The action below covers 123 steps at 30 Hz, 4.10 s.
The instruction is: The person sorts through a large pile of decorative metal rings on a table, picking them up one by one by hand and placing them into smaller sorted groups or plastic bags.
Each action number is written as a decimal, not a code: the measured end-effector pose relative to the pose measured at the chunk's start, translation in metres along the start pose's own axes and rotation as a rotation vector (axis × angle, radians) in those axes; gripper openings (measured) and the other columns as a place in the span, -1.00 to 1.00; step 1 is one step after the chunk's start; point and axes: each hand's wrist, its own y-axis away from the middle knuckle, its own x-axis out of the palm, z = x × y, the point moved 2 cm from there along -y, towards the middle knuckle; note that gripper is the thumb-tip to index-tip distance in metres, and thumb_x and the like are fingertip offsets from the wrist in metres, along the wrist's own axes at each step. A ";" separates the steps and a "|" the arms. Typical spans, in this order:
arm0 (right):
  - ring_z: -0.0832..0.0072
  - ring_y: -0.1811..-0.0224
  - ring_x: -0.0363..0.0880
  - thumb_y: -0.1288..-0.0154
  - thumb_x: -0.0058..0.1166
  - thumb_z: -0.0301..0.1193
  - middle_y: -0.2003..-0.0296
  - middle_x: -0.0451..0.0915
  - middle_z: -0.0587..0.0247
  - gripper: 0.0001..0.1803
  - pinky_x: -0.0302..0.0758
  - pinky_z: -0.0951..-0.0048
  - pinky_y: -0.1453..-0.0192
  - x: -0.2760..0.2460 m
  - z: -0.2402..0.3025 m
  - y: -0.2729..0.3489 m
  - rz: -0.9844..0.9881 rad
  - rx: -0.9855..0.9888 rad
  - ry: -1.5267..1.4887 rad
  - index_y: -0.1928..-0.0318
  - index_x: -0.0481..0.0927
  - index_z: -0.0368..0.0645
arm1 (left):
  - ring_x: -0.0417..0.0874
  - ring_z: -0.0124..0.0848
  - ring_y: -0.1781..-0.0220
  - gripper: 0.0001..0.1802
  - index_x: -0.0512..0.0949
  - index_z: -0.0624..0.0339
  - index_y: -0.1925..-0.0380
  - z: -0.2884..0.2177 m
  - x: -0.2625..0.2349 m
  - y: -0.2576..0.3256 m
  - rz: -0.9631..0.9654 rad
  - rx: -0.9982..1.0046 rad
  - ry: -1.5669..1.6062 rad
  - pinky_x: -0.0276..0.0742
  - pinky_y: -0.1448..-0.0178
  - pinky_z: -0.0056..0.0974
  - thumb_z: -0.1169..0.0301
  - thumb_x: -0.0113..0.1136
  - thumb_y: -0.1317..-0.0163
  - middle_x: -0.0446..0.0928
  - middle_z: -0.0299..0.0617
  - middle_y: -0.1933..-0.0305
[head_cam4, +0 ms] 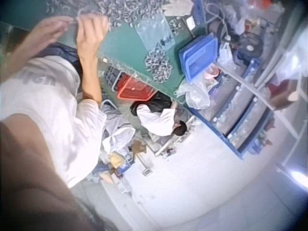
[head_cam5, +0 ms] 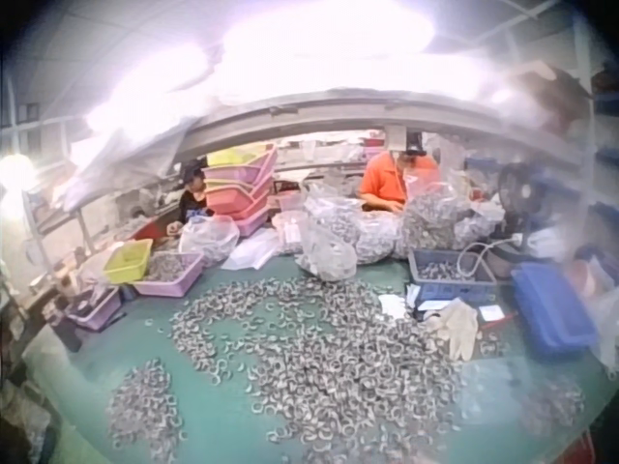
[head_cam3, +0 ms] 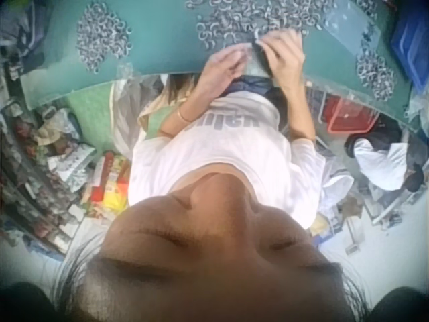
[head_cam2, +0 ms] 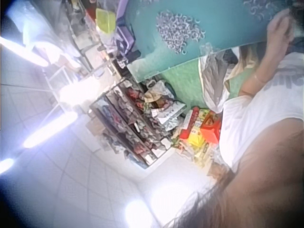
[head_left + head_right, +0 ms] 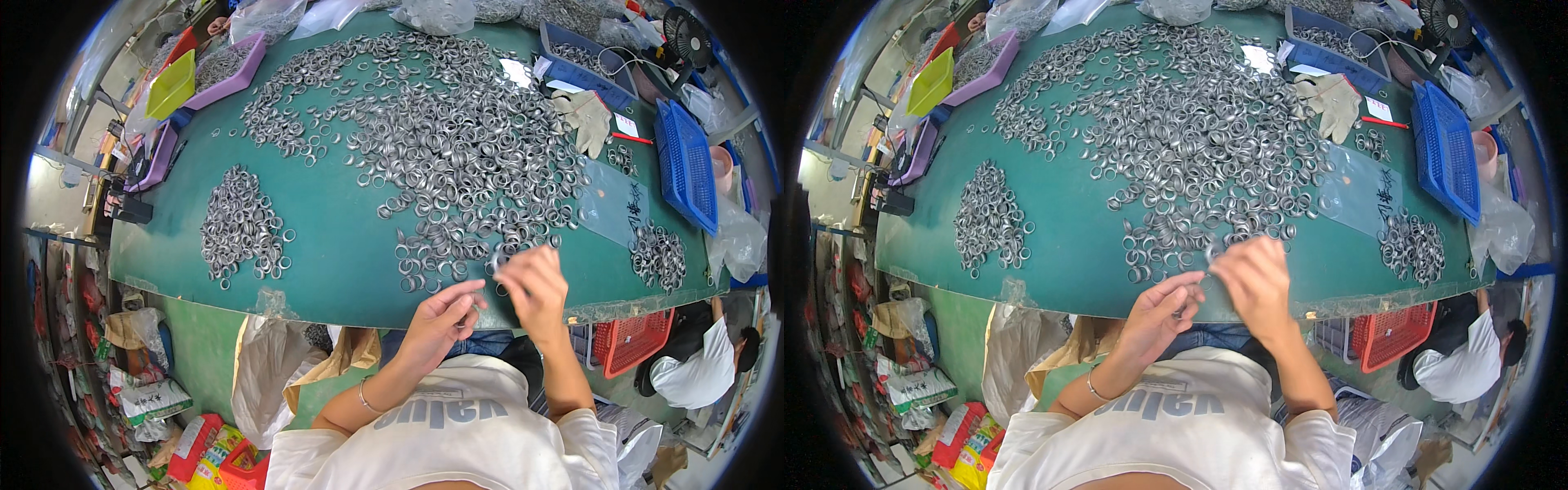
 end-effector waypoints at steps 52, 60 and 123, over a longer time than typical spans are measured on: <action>0.30 0.28 0.45 0.15 0.30 -0.61 0.33 0.52 0.19 -0.60 0.40 0.33 0.17 -0.005 0.044 0.021 -0.070 0.130 -0.420 0.17 0.62 -0.28 | 0.50 -0.53 0.14 -0.60 0.42 0.31 -0.11 -0.015 0.018 0.023 0.182 0.040 -0.064 0.40 0.18 -0.46 0.45 0.11 -0.28 0.55 -0.11 0.11; 0.30 0.31 0.44 0.21 0.35 -0.54 0.34 0.50 0.21 -0.60 0.39 0.33 0.21 -0.005 0.047 0.016 -0.056 0.073 -0.379 0.22 0.63 -0.27 | 0.42 -0.58 0.30 -0.65 0.45 0.33 -0.09 -0.013 0.016 0.023 0.176 0.074 -0.091 0.29 0.32 -0.49 0.45 0.04 -0.33 0.54 -0.19 0.22; 0.34 0.33 0.40 0.02 0.24 -0.56 0.33 0.47 0.16 -0.59 0.34 0.40 0.23 -0.033 0.040 0.007 0.134 0.164 -0.419 0.07 0.57 -0.30 | 0.60 -0.45 0.21 -0.76 0.51 0.40 0.11 -0.021 0.027 0.008 0.212 -0.112 -0.013 0.51 0.08 -0.38 0.50 0.05 -0.28 0.61 -0.02 0.22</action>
